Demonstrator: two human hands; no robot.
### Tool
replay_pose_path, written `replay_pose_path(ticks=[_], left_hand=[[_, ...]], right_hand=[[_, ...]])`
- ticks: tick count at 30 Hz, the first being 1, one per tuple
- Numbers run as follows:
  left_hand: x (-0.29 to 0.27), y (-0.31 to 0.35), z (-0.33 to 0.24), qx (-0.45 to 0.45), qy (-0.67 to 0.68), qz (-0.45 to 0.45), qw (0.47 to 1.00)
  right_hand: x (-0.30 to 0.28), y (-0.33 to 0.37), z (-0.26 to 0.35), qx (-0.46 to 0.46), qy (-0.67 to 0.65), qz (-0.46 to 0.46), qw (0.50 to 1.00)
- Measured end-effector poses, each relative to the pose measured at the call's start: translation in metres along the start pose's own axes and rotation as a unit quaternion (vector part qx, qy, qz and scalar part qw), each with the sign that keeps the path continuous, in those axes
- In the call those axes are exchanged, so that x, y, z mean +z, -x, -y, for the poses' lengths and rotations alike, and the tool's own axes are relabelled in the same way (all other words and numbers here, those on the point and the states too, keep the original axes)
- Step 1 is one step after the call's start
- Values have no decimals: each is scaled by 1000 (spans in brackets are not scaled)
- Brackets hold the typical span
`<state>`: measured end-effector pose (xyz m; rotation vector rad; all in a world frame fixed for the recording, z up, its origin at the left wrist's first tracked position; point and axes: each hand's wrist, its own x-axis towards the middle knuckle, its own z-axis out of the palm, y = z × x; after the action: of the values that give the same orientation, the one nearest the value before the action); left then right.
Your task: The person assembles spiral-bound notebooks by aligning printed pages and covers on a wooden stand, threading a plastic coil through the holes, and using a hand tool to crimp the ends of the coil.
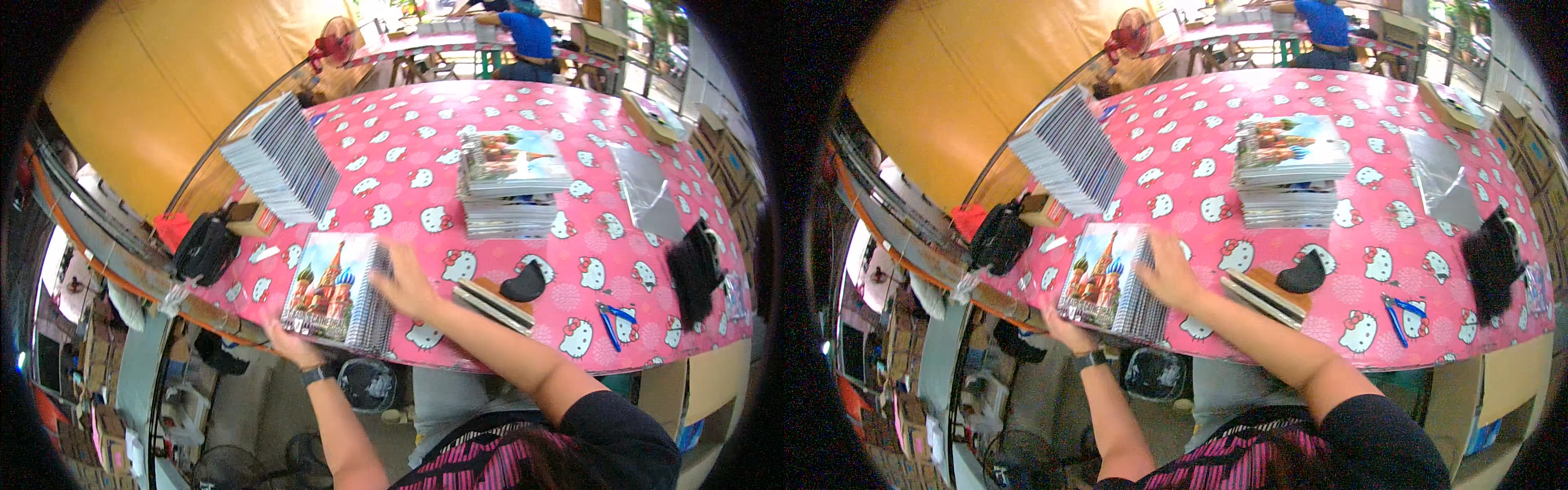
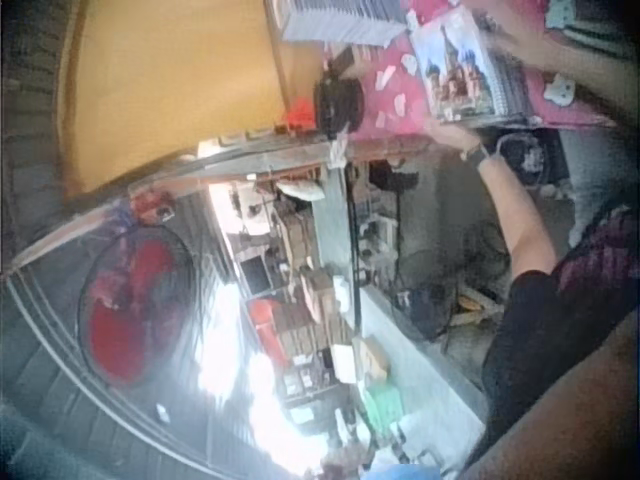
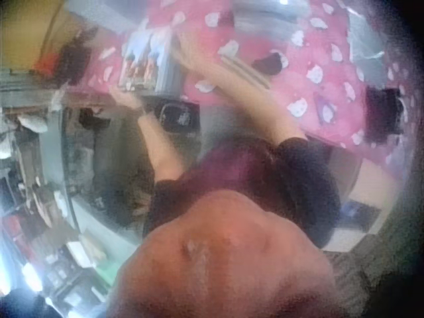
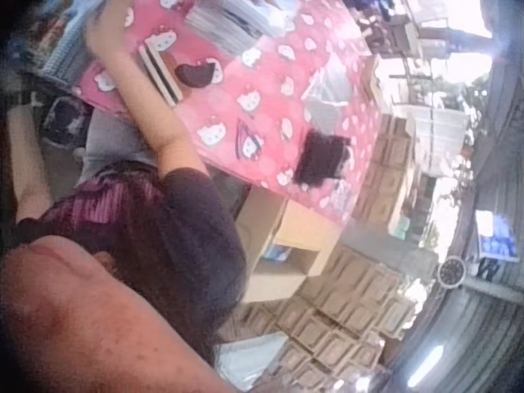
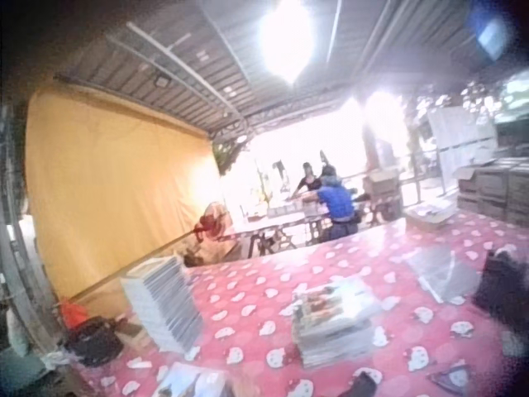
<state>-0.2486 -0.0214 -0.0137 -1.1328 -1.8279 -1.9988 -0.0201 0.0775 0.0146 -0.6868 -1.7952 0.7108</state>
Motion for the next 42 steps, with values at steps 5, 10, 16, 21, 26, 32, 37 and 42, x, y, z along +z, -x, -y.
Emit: replay_pose_path(ticks=[5, 10, 16, 21, 26, 32, 37, 42], left_hand=[[-24, 14, -66, 8, 105, -107, 989], [5, 74, -135, 116, 70, -39, 990], [28, 157, -158, 60, 131, 136, 980], [38, 182, -183, 32, 162, 244, 956], [32, 187, -190, 24, 152, 236, 959], [28, 186, -180, -17, 163, 221, 961], [34, 186, -183, -1, 146, 227, 963], [39, 164, -202, 57, 132, 227, 963]], right_hand=[[-134, 81, 90, -24, 338, 200, 919], [-217, 122, 41, 55, 323, 268, 906], [-273, 69, 9, 120, 168, 133, 969], [-331, -21, -86, 199, 239, -243, 919], [-315, -41, -135, 228, 295, -292, 880], [-326, -49, -136, 270, 272, -265, 885], [-328, -61, -104, 300, 379, -190, 854], [-325, -63, -73, 73, 417, -278, 862]])
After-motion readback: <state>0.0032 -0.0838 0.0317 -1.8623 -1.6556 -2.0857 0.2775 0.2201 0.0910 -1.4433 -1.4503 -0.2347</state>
